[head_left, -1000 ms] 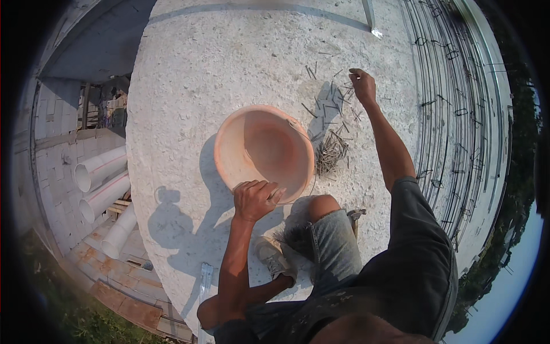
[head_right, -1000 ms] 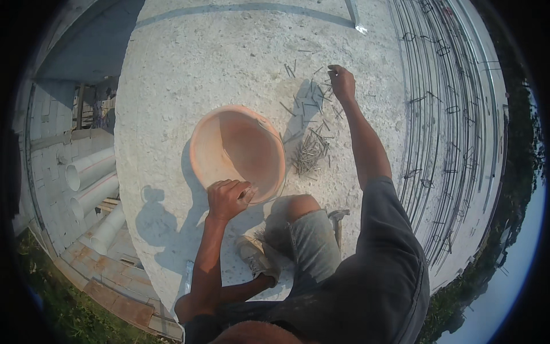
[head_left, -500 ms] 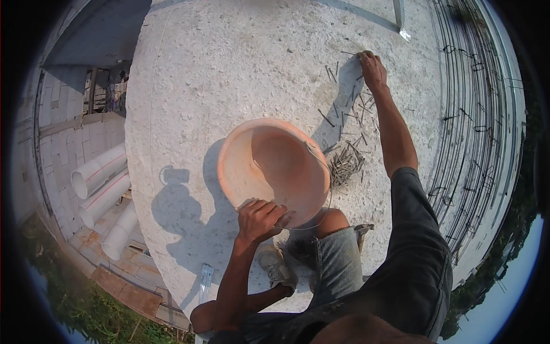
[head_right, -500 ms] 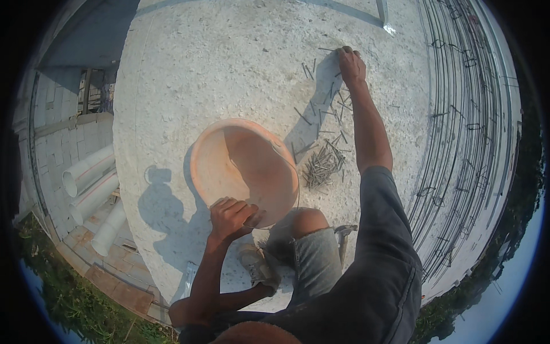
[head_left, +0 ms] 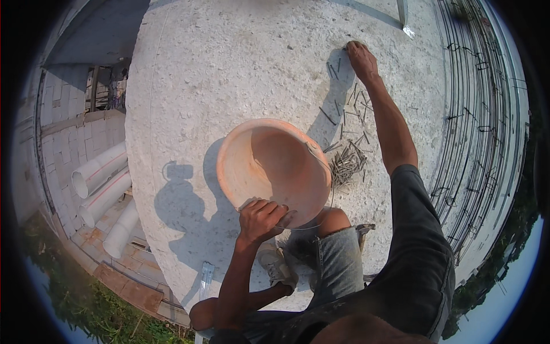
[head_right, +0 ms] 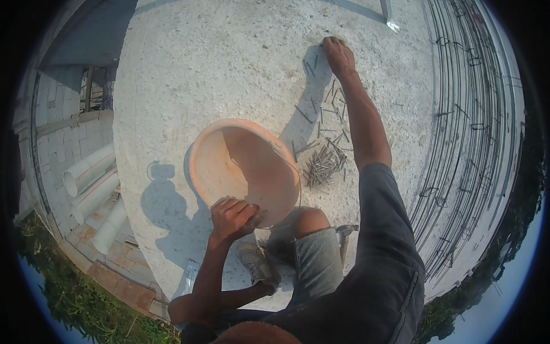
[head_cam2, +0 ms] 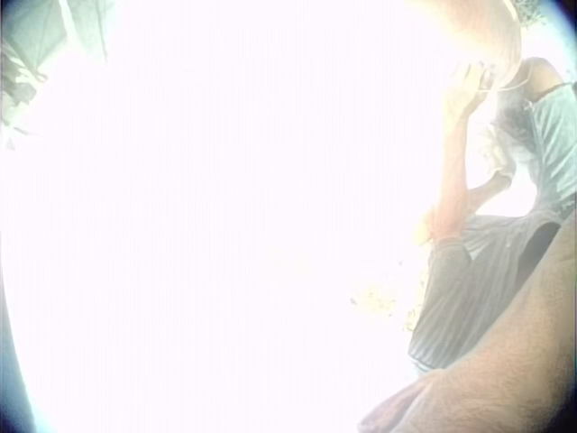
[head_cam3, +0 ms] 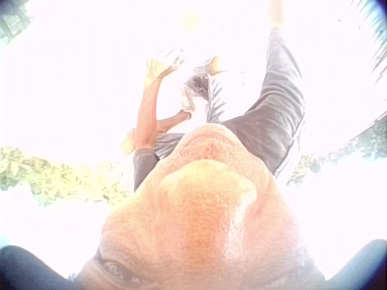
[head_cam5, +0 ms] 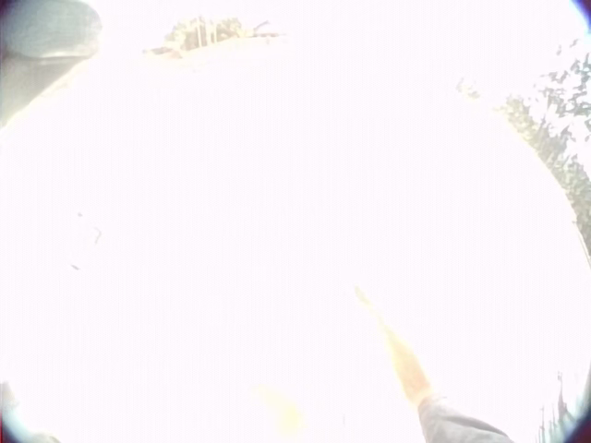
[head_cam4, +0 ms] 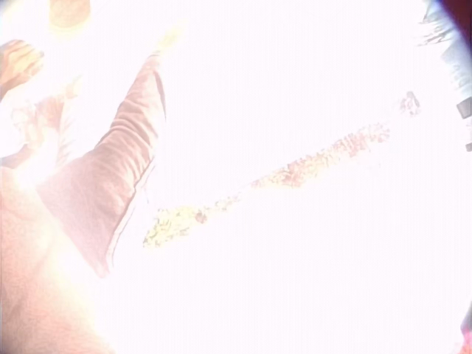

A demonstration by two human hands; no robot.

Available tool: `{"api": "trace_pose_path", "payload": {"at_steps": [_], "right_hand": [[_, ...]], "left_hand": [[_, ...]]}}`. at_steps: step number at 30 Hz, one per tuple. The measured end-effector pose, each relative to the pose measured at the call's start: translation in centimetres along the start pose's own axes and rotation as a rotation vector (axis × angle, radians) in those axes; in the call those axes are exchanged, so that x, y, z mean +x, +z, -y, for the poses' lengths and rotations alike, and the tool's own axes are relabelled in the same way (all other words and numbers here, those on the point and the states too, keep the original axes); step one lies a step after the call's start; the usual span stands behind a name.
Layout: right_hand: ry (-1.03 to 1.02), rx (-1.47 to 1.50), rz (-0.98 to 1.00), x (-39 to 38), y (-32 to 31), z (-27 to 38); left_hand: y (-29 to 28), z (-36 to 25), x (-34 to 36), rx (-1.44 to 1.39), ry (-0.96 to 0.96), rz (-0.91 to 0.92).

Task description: The person is securing a metal truss component to a concrete roof structure using nails and a hammer.

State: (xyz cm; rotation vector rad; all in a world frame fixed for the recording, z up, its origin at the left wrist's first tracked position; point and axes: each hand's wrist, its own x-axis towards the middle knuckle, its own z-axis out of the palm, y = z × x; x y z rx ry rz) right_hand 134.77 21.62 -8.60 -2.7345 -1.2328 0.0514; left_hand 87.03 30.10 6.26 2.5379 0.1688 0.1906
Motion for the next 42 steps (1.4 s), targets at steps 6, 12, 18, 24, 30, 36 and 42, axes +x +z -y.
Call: {"api": "trace_pose_path", "payload": {"at_steps": [6, 12, 18, 24, 30, 36, 42], "right_hand": [[0.089, 0.081, -0.186, -0.9, -0.3, 0.7], [0.147, -0.148, 0.015, 0.2, 0.3, 0.5], [0.109, -0.027, 0.006, -1.3, -0.2, 0.8], [0.036, 0.178, -0.141, -4.1, -0.2, 5.6], [0.047, 0.165, -0.349, -6.1, 2.7, 9.0], [0.326, 0.295, -0.224, -5.5, 2.4, 11.0], [0.221, 0.279, -0.098, -5.0, 2.6, 8.9]], "left_hand": [[0.5, -0.2, -0.1, -0.018, 0.005, -0.002], [0.5, 0.2, -0.6, -0.001, -0.004, -0.001], [0.8, 0.3, -0.5, -0.029, 0.007, -0.033], [0.6, 0.2, -0.6, -0.001, 0.019, -0.042], [1.6, 0.2, -0.5, -0.002, 0.029, -0.047], [1.1, 0.2, -1.0, -0.001, 0.005, -0.063], [1.1, 0.2, -1.0, -0.017, 0.018, -0.089]]}}
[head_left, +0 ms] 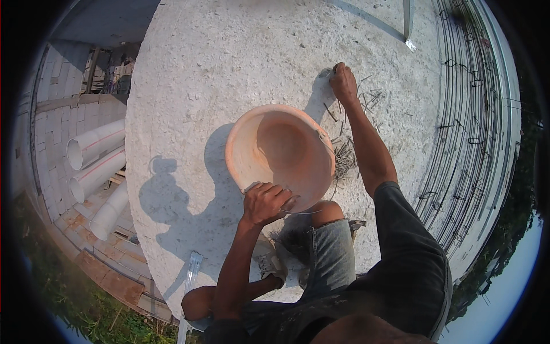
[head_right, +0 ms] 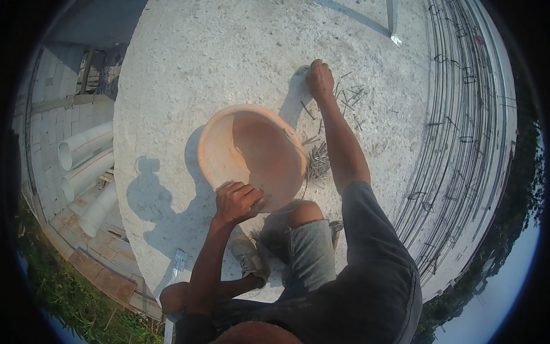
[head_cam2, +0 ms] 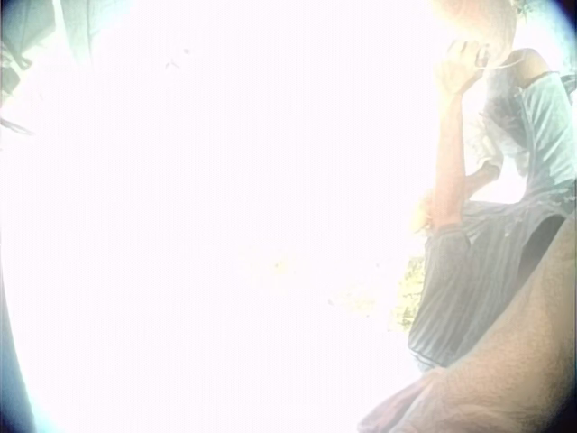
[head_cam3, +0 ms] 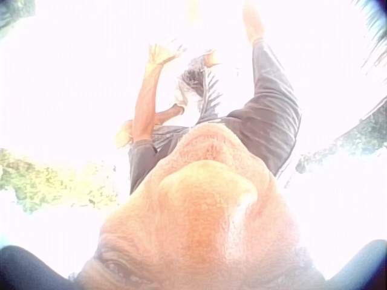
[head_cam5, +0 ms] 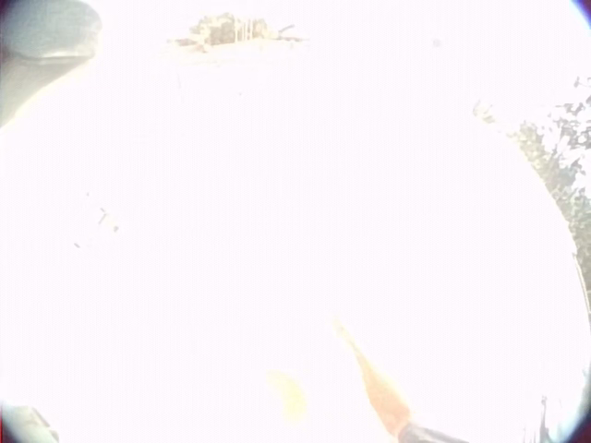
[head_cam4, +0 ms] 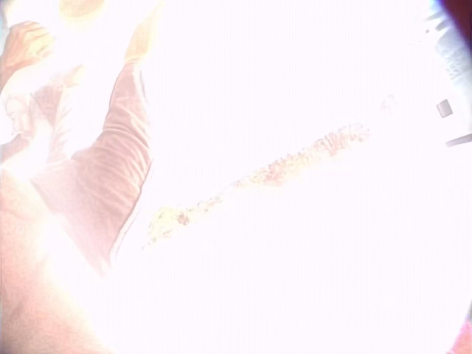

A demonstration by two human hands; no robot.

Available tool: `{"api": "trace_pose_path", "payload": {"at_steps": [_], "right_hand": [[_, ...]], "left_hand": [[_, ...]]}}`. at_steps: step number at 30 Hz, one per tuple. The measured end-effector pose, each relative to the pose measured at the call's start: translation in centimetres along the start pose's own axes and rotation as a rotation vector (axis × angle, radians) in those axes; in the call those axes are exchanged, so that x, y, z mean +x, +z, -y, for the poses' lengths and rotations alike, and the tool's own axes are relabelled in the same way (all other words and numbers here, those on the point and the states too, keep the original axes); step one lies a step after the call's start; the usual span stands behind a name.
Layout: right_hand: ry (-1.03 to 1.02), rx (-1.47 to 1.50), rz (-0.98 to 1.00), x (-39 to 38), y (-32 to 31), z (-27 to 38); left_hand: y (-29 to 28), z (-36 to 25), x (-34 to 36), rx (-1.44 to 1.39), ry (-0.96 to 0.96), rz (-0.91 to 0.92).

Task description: The person is securing a metal truss component to a concrete roof structure using nails and a hammer.

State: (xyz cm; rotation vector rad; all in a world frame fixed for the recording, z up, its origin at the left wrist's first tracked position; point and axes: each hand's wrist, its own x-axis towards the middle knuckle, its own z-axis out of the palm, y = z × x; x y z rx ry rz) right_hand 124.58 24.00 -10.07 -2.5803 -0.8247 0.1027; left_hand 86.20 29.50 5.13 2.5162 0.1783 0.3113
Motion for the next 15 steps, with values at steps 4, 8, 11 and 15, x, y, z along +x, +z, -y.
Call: {"api": "trace_pose_path", "payload": {"at_steps": [4, 8, 11, 15], "right_hand": [[0.171, 0.316, 0.16, 0.0, -1.5, 1.0], [0.345, 1.362, 0.497, -4.4, -8.6, 7.9], [0.144, 1.289, 0.755, -9.3, -15.4, 15.5], [-0.511, 0.476, 0.651, -15.6, -14.8, 17.1]], "left_hand": [[0.1, 0.0, 0.1, 0.005, -0.008, 0.029], [0.3, -0.1, -0.1, 0.028, -0.037, 0.04], [-0.2, -0.1, -0.3, 0.056, -0.043, 0.048], [0.6, -0.3, 0.2, 0.017, -0.019, -0.002]]}}
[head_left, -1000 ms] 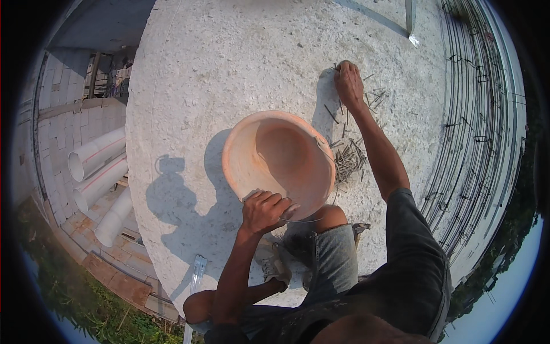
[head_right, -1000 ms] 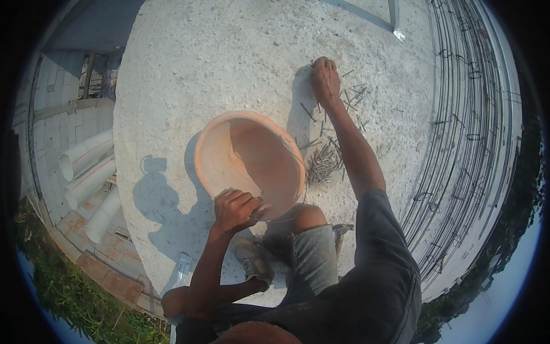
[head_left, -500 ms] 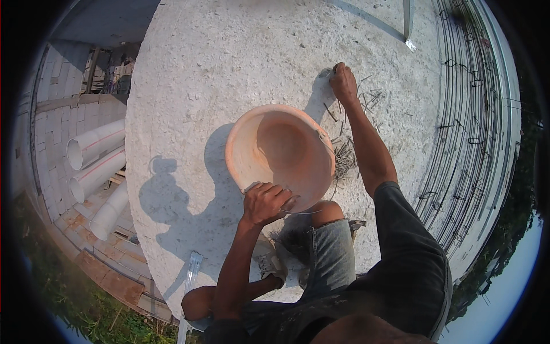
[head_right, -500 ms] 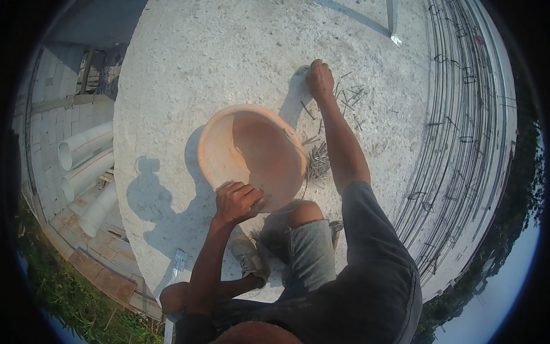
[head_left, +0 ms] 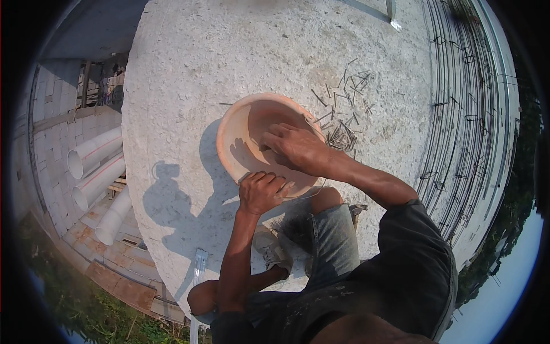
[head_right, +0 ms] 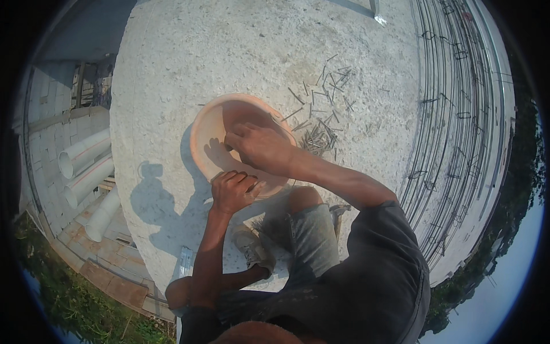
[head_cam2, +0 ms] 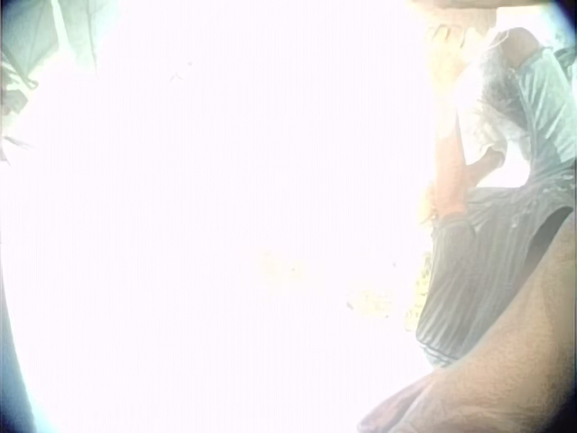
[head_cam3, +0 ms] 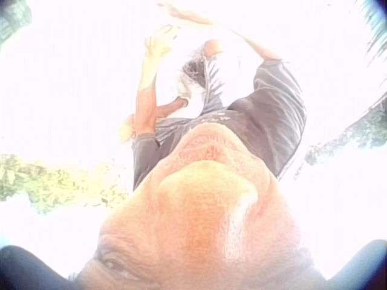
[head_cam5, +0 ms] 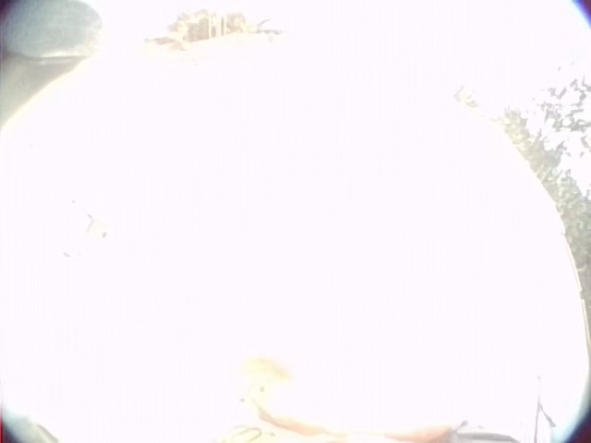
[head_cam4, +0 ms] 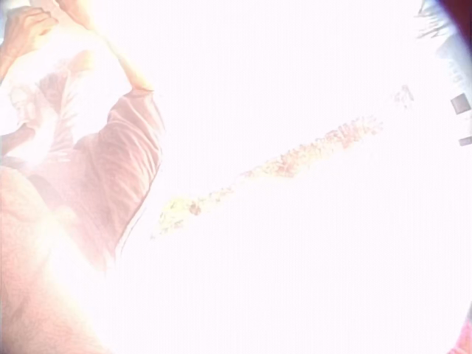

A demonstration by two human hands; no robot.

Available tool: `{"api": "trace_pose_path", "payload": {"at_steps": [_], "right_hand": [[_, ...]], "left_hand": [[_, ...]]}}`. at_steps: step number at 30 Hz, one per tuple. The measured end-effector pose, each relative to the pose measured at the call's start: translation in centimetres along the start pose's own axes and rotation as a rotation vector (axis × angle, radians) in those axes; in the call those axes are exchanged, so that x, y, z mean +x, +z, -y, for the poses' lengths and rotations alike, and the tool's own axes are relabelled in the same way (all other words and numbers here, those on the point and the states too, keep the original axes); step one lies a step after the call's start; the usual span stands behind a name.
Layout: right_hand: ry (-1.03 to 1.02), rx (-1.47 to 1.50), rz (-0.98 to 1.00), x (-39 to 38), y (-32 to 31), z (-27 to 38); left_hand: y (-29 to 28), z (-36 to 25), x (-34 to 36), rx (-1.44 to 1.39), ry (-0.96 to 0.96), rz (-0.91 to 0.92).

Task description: The person is securing a metal truss component to a concrete roof structure using nails and a hammer.

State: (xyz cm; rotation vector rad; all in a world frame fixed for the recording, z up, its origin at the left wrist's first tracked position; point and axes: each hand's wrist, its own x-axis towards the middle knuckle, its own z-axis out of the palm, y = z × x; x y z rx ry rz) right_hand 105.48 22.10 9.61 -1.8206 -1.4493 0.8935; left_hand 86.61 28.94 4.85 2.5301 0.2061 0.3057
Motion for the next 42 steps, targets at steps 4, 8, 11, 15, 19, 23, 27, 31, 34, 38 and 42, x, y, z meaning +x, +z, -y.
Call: {"api": "trace_pose_path", "payload": {"at_steps": [4, 8, 11, 15, 19, 23, 27, 31, 34, 38, 42], "right_hand": [[-0.214, -0.135, 0.075, -0.7, -0.7, 0.6], [0.153, 0.136, -0.531, 2.0, -6.9, -1.3], [0.27, -0.034, -0.557, 5.2, -7.6, -8.1], [-0.007, -0.081, -0.103, 10.5, -2.7, -11.7], [0.014, -0.318, 0.061, 15.5, 6.0, -11.3], [0.101, -0.484, -0.028, 18.5, 11.2, -10.3], [0.048, -0.59, 0.005, 18.7, 12.6, -10.8], [0.024, -0.365, -0.257, 14.9, 8.4, -12.1], [0.292, -0.348, -0.708, 8.7, 0.9, -16.8], [0.631, -0.651, -1.103, -1.6, -6.1, -28.4], [0.766, -0.602, -0.83, -5.4, -10.5, -30.3]], "left_hand": [[0.0, 0.1, -0.3, 0.006, -0.03, -0.004], [-1.6, 0.0, -0.9, 0.036, -0.04, 0.064], [-2.0, 0.4, -1.9, 0.008, 0.003, 0.089], [-5.0, -2.0, -6.2, 0.032, -0.036, 0.296], [-5.6, -2.3, -12.1, 0.142, -0.121, 0.426], [-6.3, -3.0, -10.6, 0.146, -0.257, 0.347], [-7.0, -5.0, -8.8, 0.146, -0.331, 0.343], [-11.3, -8.4, -10.1, 0.2, -0.52, 0.554], [-14.3, -10.0, -12.7, 0.217, -0.72, 0.311], [-18.6, -10.4, -13.5, 0.139, -1.056, 0.07], [-24.6, -8.5, -21.1, 0.006, -1.163, -0.253]]}}
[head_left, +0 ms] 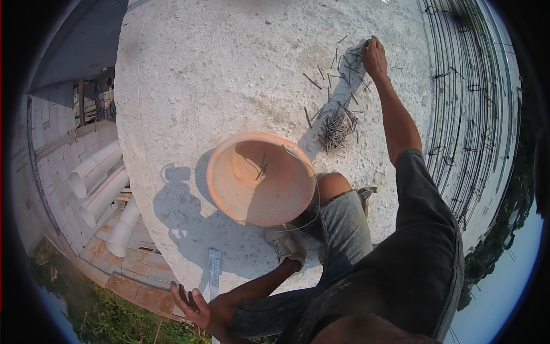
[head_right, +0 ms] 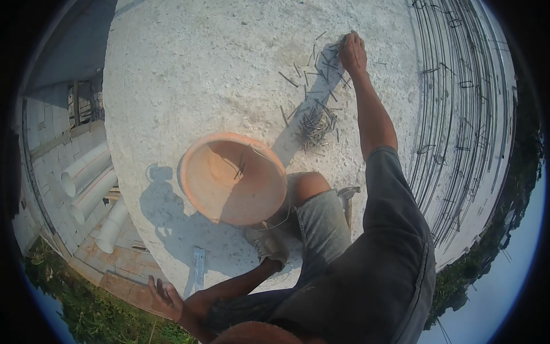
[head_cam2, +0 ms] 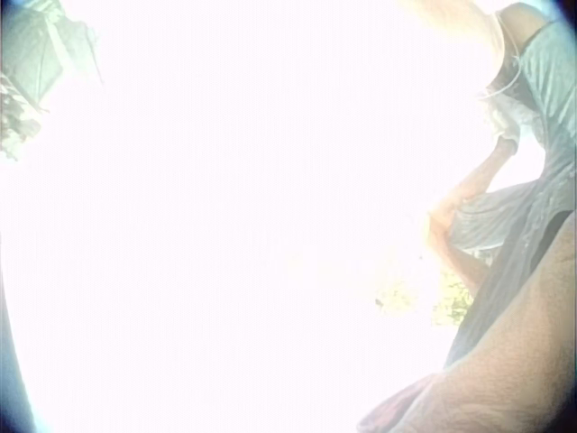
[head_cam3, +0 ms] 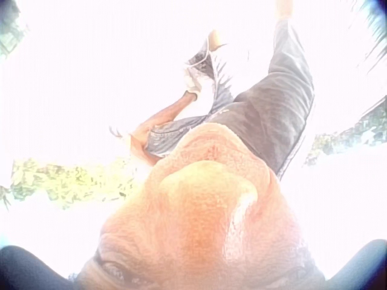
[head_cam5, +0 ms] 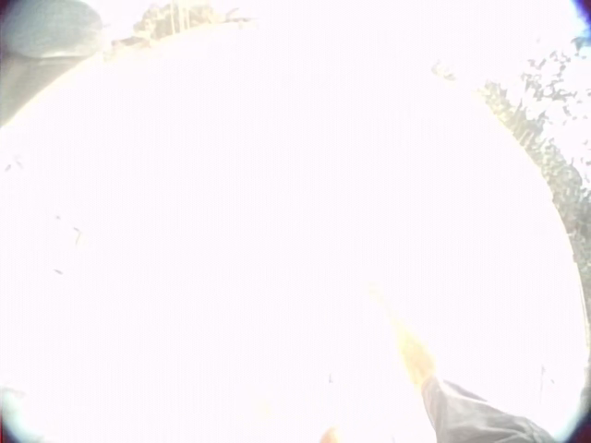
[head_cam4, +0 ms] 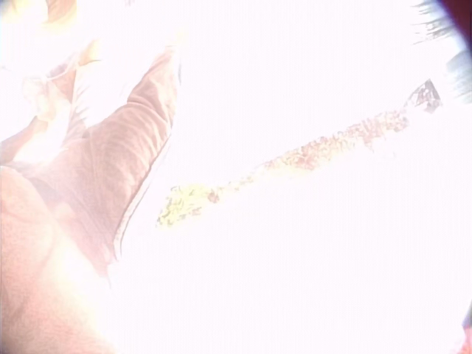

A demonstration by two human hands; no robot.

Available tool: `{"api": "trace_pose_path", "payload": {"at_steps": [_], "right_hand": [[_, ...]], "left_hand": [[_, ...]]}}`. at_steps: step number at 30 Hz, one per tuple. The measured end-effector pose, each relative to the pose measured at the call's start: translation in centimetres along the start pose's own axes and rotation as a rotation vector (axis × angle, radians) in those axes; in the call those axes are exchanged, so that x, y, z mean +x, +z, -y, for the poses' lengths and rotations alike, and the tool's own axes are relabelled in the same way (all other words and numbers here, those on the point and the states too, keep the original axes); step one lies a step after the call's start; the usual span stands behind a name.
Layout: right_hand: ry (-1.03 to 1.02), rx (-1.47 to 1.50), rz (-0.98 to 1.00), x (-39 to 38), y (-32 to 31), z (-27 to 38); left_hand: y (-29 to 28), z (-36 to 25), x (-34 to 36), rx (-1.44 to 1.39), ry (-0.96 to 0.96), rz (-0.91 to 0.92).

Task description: The person is securing a metal truss component to a concrete roof structure using nails and a hammer.

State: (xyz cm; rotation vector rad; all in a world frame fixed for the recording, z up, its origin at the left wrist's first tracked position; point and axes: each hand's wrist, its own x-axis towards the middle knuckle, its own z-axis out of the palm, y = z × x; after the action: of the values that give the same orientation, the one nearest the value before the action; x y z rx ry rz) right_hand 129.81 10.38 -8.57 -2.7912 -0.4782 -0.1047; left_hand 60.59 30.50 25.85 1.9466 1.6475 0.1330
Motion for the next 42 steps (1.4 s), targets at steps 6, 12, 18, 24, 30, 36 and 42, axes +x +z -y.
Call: {"api": "trace_pose_path", "payload": {"at_steps": [6, 12, 18, 24, 30, 36, 42], "right_hand": [[-0.533, -0.188, 0.123, 0.3, 0.8, 3.6], [-0.399, -0.004, 0.145, -7.6, -0.7, 3.0], [-0.327, 0.026, 0.008, -9.9, -2.8, 2.8], [-0.075, -0.216, 0.045, -8.1, 0.1, 6.8], [-0.288, 0.1, 0.231, -12.7, -0.1, 4.2], [-0.072, -0.028, -0.188, -10.3, -1.3, 2.2], [-0.077, -0.091, 0.003, -12.0, -0.2, 1.9]], "left_hand": [[-1.3, -2.5, 0.4, -0.049, -0.173, -0.16], [-1.4, -1.2, 1.5, -0.142, -0.34, -0.229], [-1.3, -1.0, 2.8, -0.186, -0.307, -0.01], [-0.6, -0.8, 3.1, -0.298, -0.363, 0.1], [-0.7, -2.1, 3.2, -0.257, -0.334, 0.178], [-0.8, -1.1, 2.5, -0.331, -0.342, 0.172], [0.1, -1.8, 2.5, -0.304, -0.336, 0.2]]}}
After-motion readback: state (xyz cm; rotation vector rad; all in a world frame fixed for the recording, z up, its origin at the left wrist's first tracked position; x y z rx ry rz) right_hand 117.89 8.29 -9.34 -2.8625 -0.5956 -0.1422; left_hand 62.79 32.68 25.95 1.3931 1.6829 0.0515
